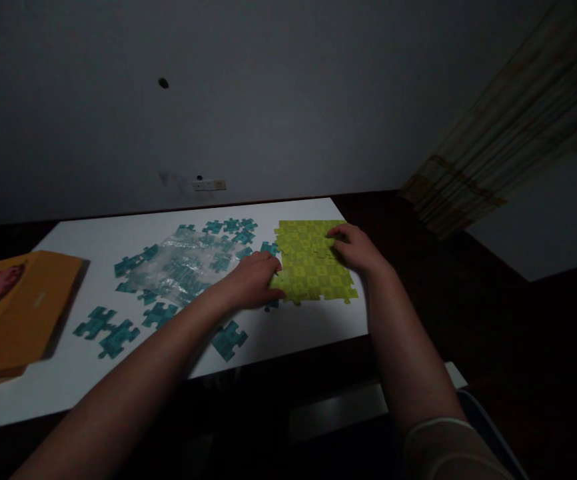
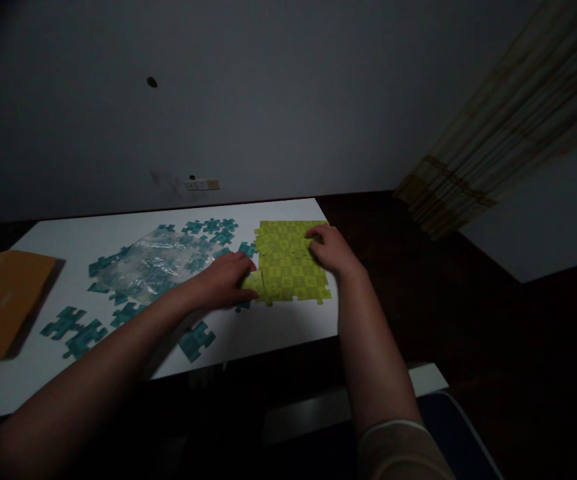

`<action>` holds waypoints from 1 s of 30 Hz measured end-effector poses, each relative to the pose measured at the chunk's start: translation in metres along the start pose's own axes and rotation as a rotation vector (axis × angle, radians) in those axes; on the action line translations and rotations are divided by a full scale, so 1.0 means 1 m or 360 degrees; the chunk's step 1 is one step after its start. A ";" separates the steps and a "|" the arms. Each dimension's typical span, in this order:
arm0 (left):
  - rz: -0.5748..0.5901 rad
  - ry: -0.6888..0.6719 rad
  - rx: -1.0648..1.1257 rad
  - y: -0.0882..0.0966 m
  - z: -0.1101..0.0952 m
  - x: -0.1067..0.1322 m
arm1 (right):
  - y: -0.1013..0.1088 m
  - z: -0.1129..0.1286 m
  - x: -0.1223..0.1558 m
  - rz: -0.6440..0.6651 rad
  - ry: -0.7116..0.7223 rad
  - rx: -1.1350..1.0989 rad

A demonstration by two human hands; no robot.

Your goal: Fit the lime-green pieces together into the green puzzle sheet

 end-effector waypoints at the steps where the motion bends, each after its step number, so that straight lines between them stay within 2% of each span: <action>1: 0.0007 -0.0004 0.0049 0.003 0.000 -0.002 | -0.001 0.001 0.001 0.0034 0.0039 0.0016; 6: 0.0133 -0.0094 0.0411 0.017 -0.003 -0.008 | -0.005 0.004 0.004 0.0227 0.0191 -0.0001; 11: 0.0063 -0.0119 0.0450 0.022 -0.014 -0.019 | -0.006 0.003 0.004 0.0179 0.0125 -0.0144; 15: 0.0063 -0.0195 0.0452 0.013 -0.038 -0.031 | -0.003 0.000 0.002 0.0005 0.0066 -0.0170; 19: 0.0098 -0.0303 0.0425 -0.004 -0.068 -0.045 | 0.006 -0.006 -0.003 -0.0287 0.0021 -0.0237; 22: 0.0104 -0.0318 0.0338 -0.013 -0.080 -0.052 | 0.014 -0.015 -0.009 -0.0516 -0.0044 -0.0392; 25: -0.0016 -0.0342 0.0126 -0.010 -0.074 -0.055 | 0.015 -0.029 -0.014 -0.0714 -0.0196 -0.0565; 27: -0.0176 -0.0256 -0.0039 -0.002 -0.057 -0.056 | 0.011 -0.037 -0.016 -0.0766 -0.0310 -0.0637; 30: -0.0353 0.0024 -0.0199 0.006 -0.021 -0.061 | 0.006 -0.041 -0.018 -0.0771 -0.0364 -0.0633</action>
Point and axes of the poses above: each hand's wrist, its own x-axis away from the middle knuckle, its own y-axis out of the back of the hand, z = x × y, the point moved 3 cm from there along -x, towards the middle knuckle, and after that the axes turned 3 degrees about -x, right-handed, at the moved point
